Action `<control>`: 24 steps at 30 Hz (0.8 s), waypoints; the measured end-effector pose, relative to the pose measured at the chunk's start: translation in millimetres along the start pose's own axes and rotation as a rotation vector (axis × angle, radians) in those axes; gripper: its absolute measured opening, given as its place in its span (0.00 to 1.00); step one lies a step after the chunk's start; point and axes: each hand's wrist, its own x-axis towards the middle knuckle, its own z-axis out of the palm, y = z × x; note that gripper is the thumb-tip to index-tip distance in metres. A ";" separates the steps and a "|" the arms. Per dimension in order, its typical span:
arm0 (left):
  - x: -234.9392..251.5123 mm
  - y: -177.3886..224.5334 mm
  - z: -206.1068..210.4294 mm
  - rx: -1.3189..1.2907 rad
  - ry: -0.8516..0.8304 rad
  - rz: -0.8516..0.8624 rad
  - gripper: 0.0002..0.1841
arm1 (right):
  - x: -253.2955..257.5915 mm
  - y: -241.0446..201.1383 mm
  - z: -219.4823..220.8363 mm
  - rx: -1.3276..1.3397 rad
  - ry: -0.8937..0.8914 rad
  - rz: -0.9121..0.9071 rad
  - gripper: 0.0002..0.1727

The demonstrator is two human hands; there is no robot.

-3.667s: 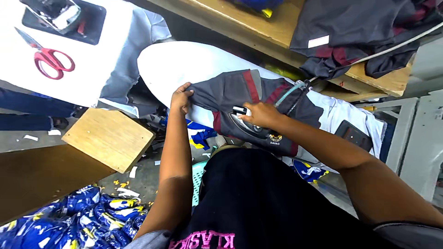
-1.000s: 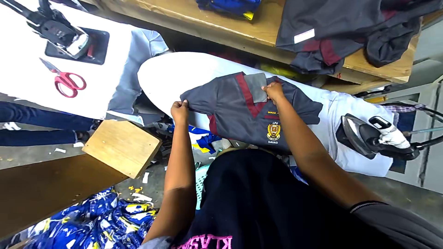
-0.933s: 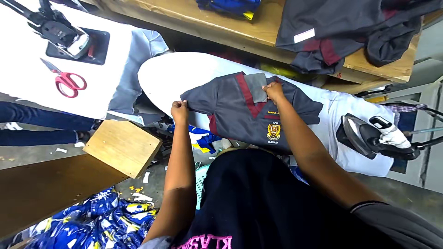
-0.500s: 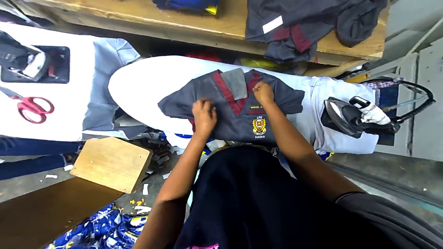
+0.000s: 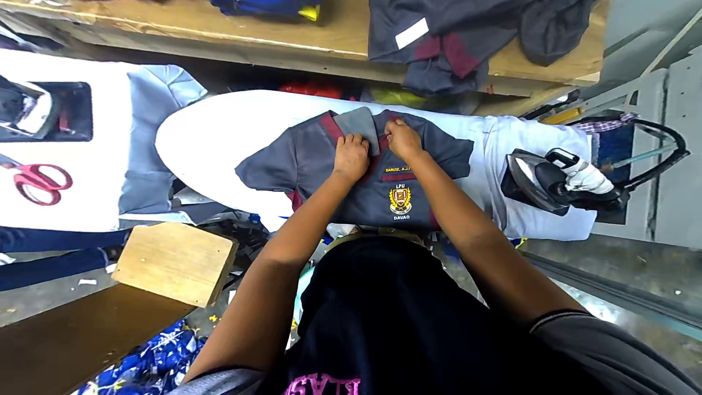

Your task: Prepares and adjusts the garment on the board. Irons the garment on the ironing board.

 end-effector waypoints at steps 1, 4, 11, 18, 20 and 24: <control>-1.6 -1.9 -0.8 -0.006 -0.013 0.014 0.19 | -2.8 2.7 -1.4 0.014 0.014 -0.009 0.14; -2.6 -6.8 -1.1 0.017 -0.013 0.059 0.17 | -9.8 6.9 -7.2 0.029 0.004 -0.027 0.14; 0.1 -11.6 2.5 0.028 0.063 0.117 0.15 | -14.2 14.2 -20.2 -0.019 -0.076 -0.081 0.14; -3.6 -15.1 7.9 0.037 0.166 0.156 0.13 | -21.6 17.9 -35.3 0.011 -0.115 -0.204 0.12; -5.6 -16.8 8.1 0.030 0.218 0.203 0.13 | -23.7 17.1 -38.5 0.024 -0.107 -0.230 0.11; -9.4 -17.1 7.8 0.044 0.290 0.316 0.11 | -25.2 16.7 -46.0 0.041 -0.135 -0.278 0.09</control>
